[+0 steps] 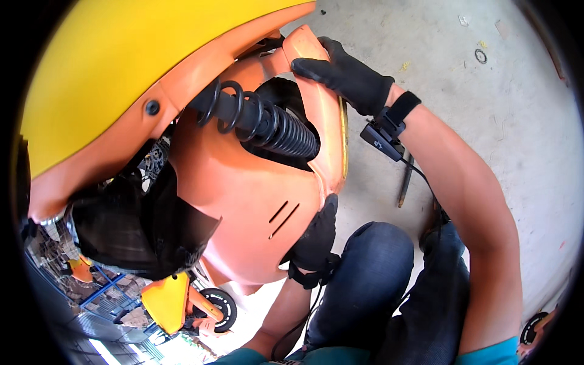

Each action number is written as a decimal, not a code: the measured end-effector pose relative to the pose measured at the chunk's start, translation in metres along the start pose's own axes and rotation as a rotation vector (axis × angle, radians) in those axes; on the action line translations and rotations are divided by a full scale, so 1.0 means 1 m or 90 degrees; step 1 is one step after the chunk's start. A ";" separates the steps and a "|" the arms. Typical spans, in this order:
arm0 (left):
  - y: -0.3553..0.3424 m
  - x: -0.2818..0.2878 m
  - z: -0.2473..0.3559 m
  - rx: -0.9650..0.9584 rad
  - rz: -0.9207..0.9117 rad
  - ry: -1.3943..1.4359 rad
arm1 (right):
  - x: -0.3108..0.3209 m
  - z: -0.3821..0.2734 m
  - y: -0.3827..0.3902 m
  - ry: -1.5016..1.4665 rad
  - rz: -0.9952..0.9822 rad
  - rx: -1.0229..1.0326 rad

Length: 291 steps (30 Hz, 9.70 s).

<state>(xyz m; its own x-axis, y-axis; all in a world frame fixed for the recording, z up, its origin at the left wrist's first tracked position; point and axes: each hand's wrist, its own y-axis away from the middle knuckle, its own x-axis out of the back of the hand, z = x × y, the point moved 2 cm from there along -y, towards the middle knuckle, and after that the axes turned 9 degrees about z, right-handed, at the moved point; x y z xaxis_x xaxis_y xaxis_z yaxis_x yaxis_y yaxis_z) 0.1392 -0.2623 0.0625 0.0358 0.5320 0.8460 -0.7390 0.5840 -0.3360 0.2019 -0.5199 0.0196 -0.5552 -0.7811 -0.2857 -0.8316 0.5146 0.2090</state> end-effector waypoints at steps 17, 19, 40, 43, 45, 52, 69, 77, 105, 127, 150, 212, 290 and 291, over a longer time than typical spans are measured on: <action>-0.006 0.004 0.006 -0.062 0.054 0.018 | -0.007 -0.012 -0.006 -0.044 -0.021 0.067; -0.001 0.000 0.005 -0.007 0.030 0.070 | -0.008 -0.014 -0.007 -0.041 -0.016 0.118; 0.046 -0.022 -0.054 -0.278 -0.174 -0.347 | -0.019 -0.038 0.011 0.348 0.168 0.040; 0.042 -0.020 -0.041 -0.347 -0.157 -0.423 | -0.031 -0.038 0.014 0.409 0.246 0.045; 0.040 -0.018 -0.033 -0.393 -0.145 -0.471 | -0.033 -0.039 0.019 0.399 0.255 0.040; 0.050 -0.023 -0.044 -0.219 -0.203 -0.279 | -0.034 -0.035 0.023 0.419 0.293 0.039; 0.045 -0.028 -0.044 -0.303 -0.178 -0.361 | 0.007 0.087 0.135 -0.320 -0.165 -0.346; 0.036 -0.016 -0.050 -0.121 -0.160 -0.108 | -0.010 0.067 0.111 -0.402 -0.286 -0.306; 0.026 -0.016 -0.031 0.170 -0.208 0.164 | -0.011 0.078 0.107 -0.403 -0.236 -0.298; 0.025 -0.013 0.009 0.486 -0.079 0.692 | 0.079 0.051 0.139 0.004 -0.070 -0.280; 0.089 -0.032 -0.022 0.335 -0.042 0.509 | 0.137 0.125 0.149 0.684 0.020 -0.362; 0.033 -0.025 -0.002 0.071 0.301 0.402 | -0.026 -0.006 0.171 0.397 -0.055 -0.076; 0.025 -0.024 -0.002 0.101 0.196 0.196 | -0.010 0.024 0.135 0.106 -0.179 -0.145; 0.026 -0.025 0.000 0.113 0.202 0.204 | -0.012 0.030 0.133 0.058 -0.189 -0.138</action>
<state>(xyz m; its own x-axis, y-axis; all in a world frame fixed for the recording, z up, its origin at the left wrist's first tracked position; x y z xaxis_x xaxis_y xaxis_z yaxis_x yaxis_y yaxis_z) 0.1188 -0.2603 0.0327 -0.0259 0.8452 0.5339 -0.8490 0.2633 -0.4581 0.0973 -0.4316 0.0233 -0.2789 -0.9185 -0.2805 -0.9279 0.1824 0.3253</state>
